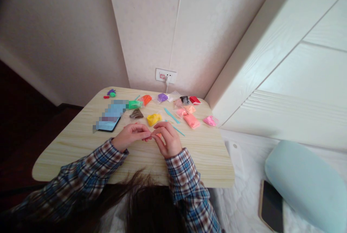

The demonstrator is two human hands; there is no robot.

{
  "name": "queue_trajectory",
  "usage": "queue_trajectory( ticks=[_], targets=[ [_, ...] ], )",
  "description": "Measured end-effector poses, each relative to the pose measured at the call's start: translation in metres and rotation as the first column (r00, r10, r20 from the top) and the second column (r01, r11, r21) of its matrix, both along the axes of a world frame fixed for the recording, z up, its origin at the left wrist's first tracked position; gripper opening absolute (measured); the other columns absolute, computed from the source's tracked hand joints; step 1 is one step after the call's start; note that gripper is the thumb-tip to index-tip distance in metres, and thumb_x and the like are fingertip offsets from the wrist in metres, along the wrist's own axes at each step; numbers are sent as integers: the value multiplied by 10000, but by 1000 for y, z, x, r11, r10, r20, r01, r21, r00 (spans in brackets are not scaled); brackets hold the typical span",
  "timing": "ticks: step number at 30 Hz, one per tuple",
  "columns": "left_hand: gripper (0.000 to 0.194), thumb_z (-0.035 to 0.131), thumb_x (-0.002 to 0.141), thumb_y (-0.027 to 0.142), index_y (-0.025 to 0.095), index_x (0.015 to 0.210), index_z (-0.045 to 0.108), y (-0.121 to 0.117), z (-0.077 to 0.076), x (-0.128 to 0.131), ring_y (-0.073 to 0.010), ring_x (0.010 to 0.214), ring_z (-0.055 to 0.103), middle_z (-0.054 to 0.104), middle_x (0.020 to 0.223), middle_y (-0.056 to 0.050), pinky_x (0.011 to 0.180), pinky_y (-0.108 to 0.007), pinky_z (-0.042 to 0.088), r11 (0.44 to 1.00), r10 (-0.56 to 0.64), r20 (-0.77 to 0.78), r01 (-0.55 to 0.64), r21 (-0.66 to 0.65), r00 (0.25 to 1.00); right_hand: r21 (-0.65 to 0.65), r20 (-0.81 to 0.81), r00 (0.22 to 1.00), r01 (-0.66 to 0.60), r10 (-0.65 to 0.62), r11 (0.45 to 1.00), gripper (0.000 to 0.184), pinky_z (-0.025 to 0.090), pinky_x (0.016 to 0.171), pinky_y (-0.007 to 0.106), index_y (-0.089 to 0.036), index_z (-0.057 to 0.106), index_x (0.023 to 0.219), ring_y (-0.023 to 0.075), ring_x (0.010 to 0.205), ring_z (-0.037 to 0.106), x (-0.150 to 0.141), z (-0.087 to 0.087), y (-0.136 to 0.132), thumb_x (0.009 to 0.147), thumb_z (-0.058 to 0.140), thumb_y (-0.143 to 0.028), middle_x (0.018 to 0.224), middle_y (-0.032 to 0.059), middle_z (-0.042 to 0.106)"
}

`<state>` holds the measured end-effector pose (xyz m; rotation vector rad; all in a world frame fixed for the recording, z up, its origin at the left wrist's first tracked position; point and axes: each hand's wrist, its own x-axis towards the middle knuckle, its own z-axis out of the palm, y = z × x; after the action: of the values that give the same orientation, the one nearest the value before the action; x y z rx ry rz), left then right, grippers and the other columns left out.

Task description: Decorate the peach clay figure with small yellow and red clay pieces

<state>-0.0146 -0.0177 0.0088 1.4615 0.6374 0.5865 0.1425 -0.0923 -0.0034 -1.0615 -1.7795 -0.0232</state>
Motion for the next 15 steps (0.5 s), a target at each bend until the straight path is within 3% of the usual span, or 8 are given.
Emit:
queue_trajectory(
  ticks=[15],
  targets=[
    [250, 723, 656, 362, 125, 674, 642, -2, -4, 1, -102, 564, 548, 646, 585, 0, 561, -223, 421, 999, -9, 60, 11, -33, 998, 42, -8, 1000, 24, -23, 999, 73, 501, 646, 289, -190, 577, 883, 167, 833, 569, 3, -3, 1, 845, 561, -129, 867, 59, 578]
  ],
)
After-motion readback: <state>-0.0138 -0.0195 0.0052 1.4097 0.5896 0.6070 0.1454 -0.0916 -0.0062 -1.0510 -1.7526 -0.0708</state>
